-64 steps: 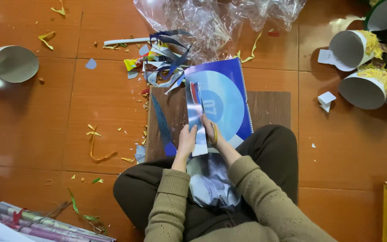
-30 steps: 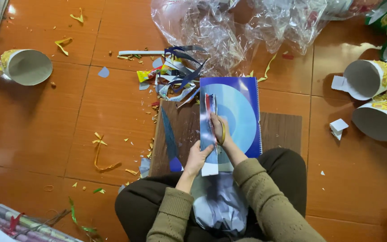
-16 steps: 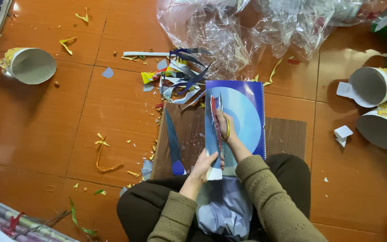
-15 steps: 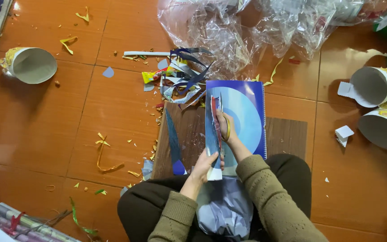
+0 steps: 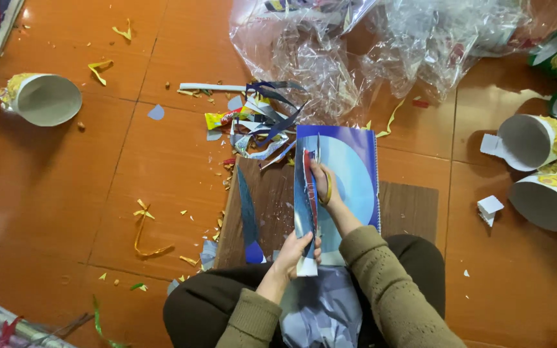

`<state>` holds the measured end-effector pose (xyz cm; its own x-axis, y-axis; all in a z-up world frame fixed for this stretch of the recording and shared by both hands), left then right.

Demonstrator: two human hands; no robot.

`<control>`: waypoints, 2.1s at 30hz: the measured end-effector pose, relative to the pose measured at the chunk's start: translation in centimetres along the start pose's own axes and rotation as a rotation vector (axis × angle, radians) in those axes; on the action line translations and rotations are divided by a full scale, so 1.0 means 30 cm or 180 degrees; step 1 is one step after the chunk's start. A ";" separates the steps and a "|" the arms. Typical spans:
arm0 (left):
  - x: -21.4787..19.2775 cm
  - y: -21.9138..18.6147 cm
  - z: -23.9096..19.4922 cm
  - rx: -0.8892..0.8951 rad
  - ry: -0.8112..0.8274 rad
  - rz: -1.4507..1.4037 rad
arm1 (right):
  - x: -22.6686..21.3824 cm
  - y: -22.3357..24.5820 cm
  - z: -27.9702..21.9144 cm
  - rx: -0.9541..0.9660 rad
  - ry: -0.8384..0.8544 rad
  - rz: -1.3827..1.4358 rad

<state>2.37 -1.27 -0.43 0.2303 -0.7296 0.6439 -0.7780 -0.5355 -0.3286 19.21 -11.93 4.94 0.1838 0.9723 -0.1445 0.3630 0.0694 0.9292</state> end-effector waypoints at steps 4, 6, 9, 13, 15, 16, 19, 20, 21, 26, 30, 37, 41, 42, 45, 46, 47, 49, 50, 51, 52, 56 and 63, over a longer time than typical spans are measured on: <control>0.008 0.006 0.002 -0.0094 0.0041 0.0032 | 0.012 0.168 -0.079 0.0169 0.0249 0.0055; 0.023 0.001 -0.022 -0.0098 0.0130 -0.0005 | 0.012 0.124 -0.030 0.0238 0.0415 0.0551; 0.023 -0.004 -0.030 -0.0069 0.0166 -0.0029 | 0.000 0.120 -0.017 -0.0026 0.0262 0.0160; 0.108 -0.070 -0.122 -0.0154 0.0498 -0.0121 | -0.002 0.025 0.082 0.0400 0.0128 0.0617; 0.111 -0.068 -0.123 -0.0154 0.0575 -0.0161 | -0.012 0.022 0.086 0.0323 0.0258 0.0797; 0.130 -0.078 -0.141 -0.0156 0.0571 -0.0161 | -0.020 0.063 0.093 0.0327 0.0258 0.0798; 0.143 -0.105 -0.179 -0.0153 0.0515 0.0036 | 0.004 0.107 0.095 0.1147 0.0432 0.1285; 0.141 -0.100 -0.171 -0.0120 0.0589 0.0034 | -0.003 0.115 0.101 0.0698 0.0325 0.0907; 0.138 -0.095 -0.162 -0.0088 0.0663 0.0031 | -0.009 0.123 0.104 0.0250 0.0217 0.0528; 0.117 -0.077 -0.148 -0.0043 0.0632 -0.0013 | -0.010 0.141 0.102 0.0555 0.0279 0.0537; 0.136 -0.085 -0.150 -0.0041 0.0638 -0.0037 | 0.006 0.131 0.194 0.0996 0.0776 0.1749; 0.169 -0.113 -0.206 -0.0124 0.0666 0.0027 | -0.041 0.200 0.155 0.0114 -0.0092 0.0508; 0.263 -0.271 -0.332 0.0908 0.0498 0.0828 | -0.093 0.242 -0.068 0.0204 0.0512 -0.0068; 0.304 -0.338 -0.390 0.1510 0.0410 0.1398 | -0.090 0.261 -0.185 0.0716 0.0820 0.0669; -0.128 -0.218 -0.106 0.4356 -0.0769 0.4760 | -0.111 0.190 -0.452 0.0439 0.1721 0.1276; 0.113 -0.279 -0.226 0.4402 -0.0715 0.4764 | -0.111 0.227 -0.554 0.0390 0.1684 0.1284; 0.304 -0.355 -0.406 0.3839 -0.0145 0.2933 | -0.112 0.266 -0.657 0.0296 0.1597 0.1614; 0.474 -0.367 -0.666 0.3098 0.0385 0.1188 | -0.124 0.285 -0.787 0.0172 0.1507 0.1954; 0.484 -0.339 -0.690 0.3055 0.0483 0.0798 | -0.136 0.276 -0.810 -0.0110 0.1256 0.1789; 0.491 -0.313 -0.712 0.3001 0.0577 0.0408 | -0.146 0.265 -0.832 -0.0385 0.1001 0.1619; 0.452 -0.289 -0.705 0.2989 0.0575 0.0431 | -0.167 0.261 -0.844 -0.0379 0.0989 0.1642; 0.427 -0.261 -0.827 0.2936 0.0314 0.1602 | -0.269 0.344 -0.968 -0.0855 0.0771 0.1177; 0.565 -0.213 -1.088 0.4224 0.0069 0.2178 | -0.294 0.441 -1.186 -0.1108 0.0936 0.1911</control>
<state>-7.84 3.67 35.12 0.0320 -0.9928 0.1156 0.3585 -0.0965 -0.9285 -10.12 -11.63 30.60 -0.0103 0.8814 0.4723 -0.0414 -0.4723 0.8805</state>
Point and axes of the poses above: each hand's wrist, its own z-axis towards the middle knuckle, its own x-axis out of the palm, y = z × x, the point moved 4 cm from there along z, towards the middle knuckle, and after that the axes turned 5 degrees about z, right-handed, at the moved point
